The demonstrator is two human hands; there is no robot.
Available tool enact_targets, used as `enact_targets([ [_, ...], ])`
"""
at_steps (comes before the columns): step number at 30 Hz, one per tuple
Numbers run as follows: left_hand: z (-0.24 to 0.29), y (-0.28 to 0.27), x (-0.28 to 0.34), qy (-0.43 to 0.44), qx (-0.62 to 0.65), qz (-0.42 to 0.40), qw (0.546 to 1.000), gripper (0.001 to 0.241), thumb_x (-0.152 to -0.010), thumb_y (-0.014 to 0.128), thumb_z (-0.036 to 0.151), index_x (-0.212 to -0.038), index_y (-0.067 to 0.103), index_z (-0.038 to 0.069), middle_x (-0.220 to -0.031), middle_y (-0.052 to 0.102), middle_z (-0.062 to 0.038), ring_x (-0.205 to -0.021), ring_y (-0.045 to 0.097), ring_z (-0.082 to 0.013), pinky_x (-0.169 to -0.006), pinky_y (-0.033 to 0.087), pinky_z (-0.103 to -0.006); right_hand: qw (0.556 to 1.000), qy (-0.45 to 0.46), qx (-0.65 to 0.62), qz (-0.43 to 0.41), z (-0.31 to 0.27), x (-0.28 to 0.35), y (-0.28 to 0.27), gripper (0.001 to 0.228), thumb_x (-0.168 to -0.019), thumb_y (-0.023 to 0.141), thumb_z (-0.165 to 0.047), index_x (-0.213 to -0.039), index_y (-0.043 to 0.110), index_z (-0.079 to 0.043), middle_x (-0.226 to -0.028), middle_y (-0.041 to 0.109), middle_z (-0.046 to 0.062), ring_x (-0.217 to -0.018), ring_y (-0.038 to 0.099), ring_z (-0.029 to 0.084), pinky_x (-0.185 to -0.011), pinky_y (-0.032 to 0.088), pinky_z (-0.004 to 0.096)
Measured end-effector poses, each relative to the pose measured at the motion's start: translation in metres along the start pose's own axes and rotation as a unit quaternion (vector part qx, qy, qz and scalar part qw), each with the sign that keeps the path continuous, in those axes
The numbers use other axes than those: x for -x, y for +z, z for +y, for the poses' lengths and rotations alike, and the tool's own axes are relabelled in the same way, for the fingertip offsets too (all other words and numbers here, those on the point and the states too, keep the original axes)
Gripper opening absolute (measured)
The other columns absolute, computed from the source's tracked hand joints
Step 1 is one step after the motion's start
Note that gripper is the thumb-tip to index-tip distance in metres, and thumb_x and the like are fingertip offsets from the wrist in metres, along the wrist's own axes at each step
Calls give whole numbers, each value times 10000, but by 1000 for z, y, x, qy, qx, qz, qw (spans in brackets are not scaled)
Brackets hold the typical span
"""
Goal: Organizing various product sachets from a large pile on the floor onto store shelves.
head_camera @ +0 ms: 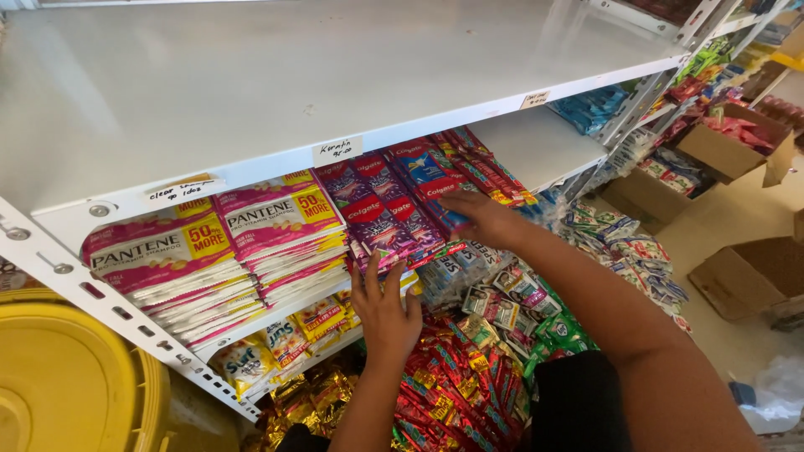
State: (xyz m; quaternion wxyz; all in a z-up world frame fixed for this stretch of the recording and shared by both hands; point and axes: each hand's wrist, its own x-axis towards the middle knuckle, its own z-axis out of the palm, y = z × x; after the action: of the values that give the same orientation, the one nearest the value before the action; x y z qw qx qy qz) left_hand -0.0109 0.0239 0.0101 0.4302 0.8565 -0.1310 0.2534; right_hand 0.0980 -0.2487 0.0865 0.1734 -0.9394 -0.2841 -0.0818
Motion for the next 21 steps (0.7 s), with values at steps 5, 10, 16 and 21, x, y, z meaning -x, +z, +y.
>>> enact_targets([
  [5, 3, -1, -1, -10, 0, -6, 1000, 516, -826, 721, 147, -1332, 630, 187, -1585, 349, -140, -1461, 227, -511, -1139, 255, -664, 996, 26, 82, -14, -19, 4, 3, 926, -711, 875, -209, -1523, 439, -123, -1566, 410, 148, -1434, 402, 369, -1141, 413, 452],
  [10, 3, 4, 0, 0, 3, 15, 1000, 497, -829, 717, 151, -1318, 633, 179, -1581, 355, -143, -1462, 233, -507, -1143, 260, -658, 997, 42, 69, -7, -5, 1, 5, 944, -688, 906, -248, -1511, 456, -140, -1569, 413, 158, -1415, 433, 392, -1109, 437, 461],
  [16, 5, 5, 0, 2, 5, 31, 1000, 480, -842, 712, 156, -1316, 638, 180, -1576, 363, -139, -1465, 239, -503, -1147, 264, -657, 996, 36, 71, -32, -7, -13, -13, 907, -657, 922, -313, -1452, 518, -145, -1468, 538, 165, -1323, 539, 384, -1075, 474, 461],
  [21, 4, 6, 0, -3, 0, 31, 1000, 481, -842, 710, 153, -1317, 640, 185, -1577, 359, -137, -1459, 231, -503, -1146, 265, -659, 996, -8, 85, -5, 7, -17, -16, 772, -670, 858, -240, -1388, 594, -140, -1374, 652, 147, -1237, 620, 361, -1032, 518, 444],
])
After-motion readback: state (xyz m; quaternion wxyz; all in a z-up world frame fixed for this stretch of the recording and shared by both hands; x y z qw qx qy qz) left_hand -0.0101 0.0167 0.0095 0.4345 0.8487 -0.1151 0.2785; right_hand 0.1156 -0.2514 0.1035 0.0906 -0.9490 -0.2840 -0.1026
